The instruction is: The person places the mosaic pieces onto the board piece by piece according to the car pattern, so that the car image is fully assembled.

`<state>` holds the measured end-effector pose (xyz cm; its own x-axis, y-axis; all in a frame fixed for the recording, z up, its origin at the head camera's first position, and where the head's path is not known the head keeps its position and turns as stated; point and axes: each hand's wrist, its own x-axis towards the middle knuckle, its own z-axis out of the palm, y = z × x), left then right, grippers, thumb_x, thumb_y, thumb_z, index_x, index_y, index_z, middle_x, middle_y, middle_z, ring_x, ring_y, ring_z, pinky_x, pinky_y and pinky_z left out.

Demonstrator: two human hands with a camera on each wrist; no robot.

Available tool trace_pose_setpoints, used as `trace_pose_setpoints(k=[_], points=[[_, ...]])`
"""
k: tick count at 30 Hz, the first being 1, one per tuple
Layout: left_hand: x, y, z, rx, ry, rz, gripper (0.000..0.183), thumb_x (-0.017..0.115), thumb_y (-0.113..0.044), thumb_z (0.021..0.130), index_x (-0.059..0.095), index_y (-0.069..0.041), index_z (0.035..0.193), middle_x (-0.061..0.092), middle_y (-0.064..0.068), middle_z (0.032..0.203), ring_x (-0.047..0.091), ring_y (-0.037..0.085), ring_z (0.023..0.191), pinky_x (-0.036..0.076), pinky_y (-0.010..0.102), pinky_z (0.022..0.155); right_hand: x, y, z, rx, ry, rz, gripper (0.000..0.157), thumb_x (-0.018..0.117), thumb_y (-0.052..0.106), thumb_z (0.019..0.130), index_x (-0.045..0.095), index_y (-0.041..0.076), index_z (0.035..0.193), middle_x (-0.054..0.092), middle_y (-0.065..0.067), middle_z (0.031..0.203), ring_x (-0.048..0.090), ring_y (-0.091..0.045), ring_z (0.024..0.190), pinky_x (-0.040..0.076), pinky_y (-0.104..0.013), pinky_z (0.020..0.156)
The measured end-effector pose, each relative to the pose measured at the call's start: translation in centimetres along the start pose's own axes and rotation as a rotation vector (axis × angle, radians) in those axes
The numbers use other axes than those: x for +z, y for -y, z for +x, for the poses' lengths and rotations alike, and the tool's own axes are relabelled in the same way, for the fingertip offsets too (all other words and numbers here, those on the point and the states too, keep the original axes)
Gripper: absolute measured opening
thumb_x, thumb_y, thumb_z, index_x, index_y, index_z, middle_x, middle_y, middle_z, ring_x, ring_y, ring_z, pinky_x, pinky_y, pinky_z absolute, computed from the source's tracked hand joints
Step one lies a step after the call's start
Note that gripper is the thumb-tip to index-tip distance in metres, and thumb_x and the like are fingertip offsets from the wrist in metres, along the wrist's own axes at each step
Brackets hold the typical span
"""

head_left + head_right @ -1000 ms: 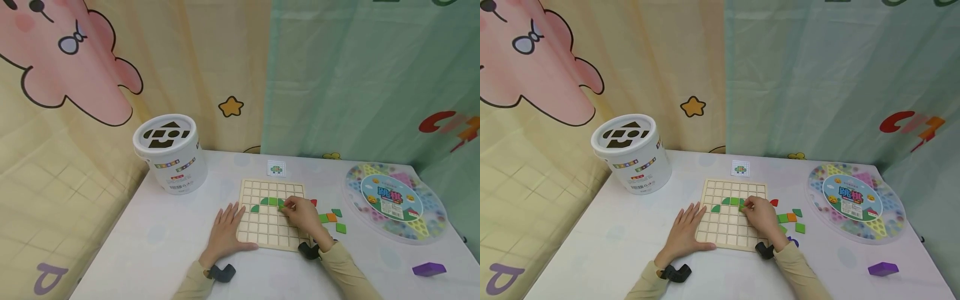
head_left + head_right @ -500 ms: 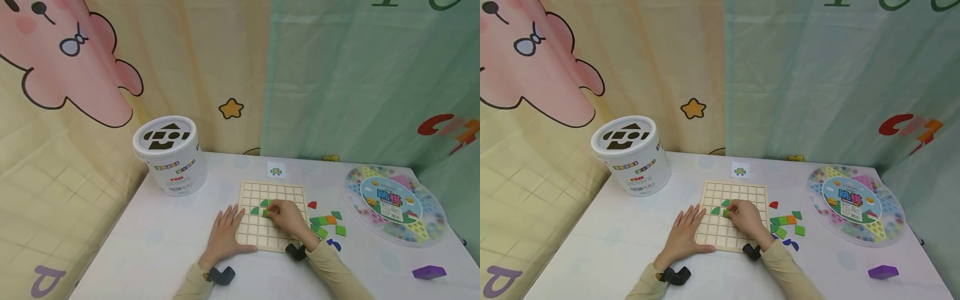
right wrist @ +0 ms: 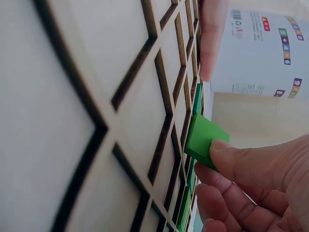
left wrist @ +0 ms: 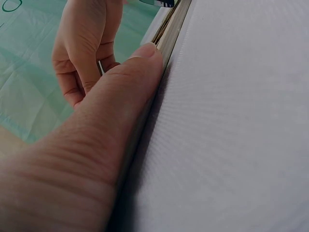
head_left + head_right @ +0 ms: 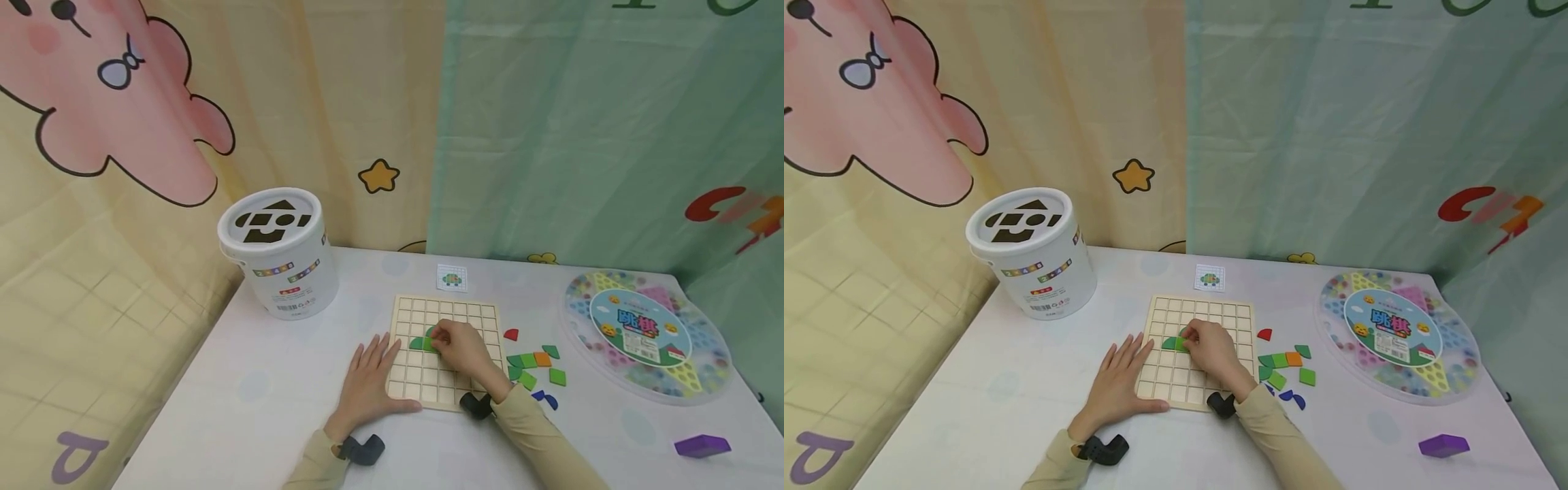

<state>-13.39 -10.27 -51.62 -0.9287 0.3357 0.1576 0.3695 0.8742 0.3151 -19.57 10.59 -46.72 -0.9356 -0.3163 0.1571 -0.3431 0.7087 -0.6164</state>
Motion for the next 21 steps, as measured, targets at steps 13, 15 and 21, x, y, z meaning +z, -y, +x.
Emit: trace_pose_setpoints(k=[13, 15, 21], points=[[0.24, 0.12, 0.16, 0.012, 0.002, 0.017, 0.117, 0.053, -0.086, 0.064, 0.024, -0.015, 0.152, 0.015, 0.007, 0.157, 0.009, 0.025, 0.143, 0.004, 0.044, 0.114, -0.46, -0.13, 0.3, 0.034, 0.035, -0.003, 0.008, 0.074, 0.007, 0.081, 0.067, 0.011, 0.081, 0.062, 0.005, 0.073, 0.053, -0.01, 0.064, 0.047, -0.029, 0.06], [0.21, 0.13, 0.21, 0.011, 0.006, 0.017, 0.117, 0.054, -0.085, 0.064, 0.024, -0.015, 0.152, 0.015, 0.007, 0.157, 0.008, 0.025, 0.143, 0.004, 0.044, 0.114, -0.5, -0.08, 0.4, 0.032, 0.035, -0.009, 0.008, 0.074, 0.007, 0.081, 0.068, 0.01, 0.08, 0.06, 0.004, 0.073, 0.052, -0.011, 0.065, 0.047, -0.03, 0.06], [0.12, 0.25, 0.27, 0.01, 0.006, 0.028, 0.116, 0.054, -0.085, 0.064, 0.025, -0.014, 0.151, 0.016, 0.007, 0.157, 0.008, 0.025, 0.143, 0.005, 0.045, 0.114, -0.61, 0.31, 0.73, 0.061, 0.037, -0.029, 0.007, 0.074, 0.007, 0.082, 0.069, 0.01, 0.077, 0.056, 0.002, 0.075, 0.052, -0.015, 0.069, 0.047, -0.032, 0.064]])
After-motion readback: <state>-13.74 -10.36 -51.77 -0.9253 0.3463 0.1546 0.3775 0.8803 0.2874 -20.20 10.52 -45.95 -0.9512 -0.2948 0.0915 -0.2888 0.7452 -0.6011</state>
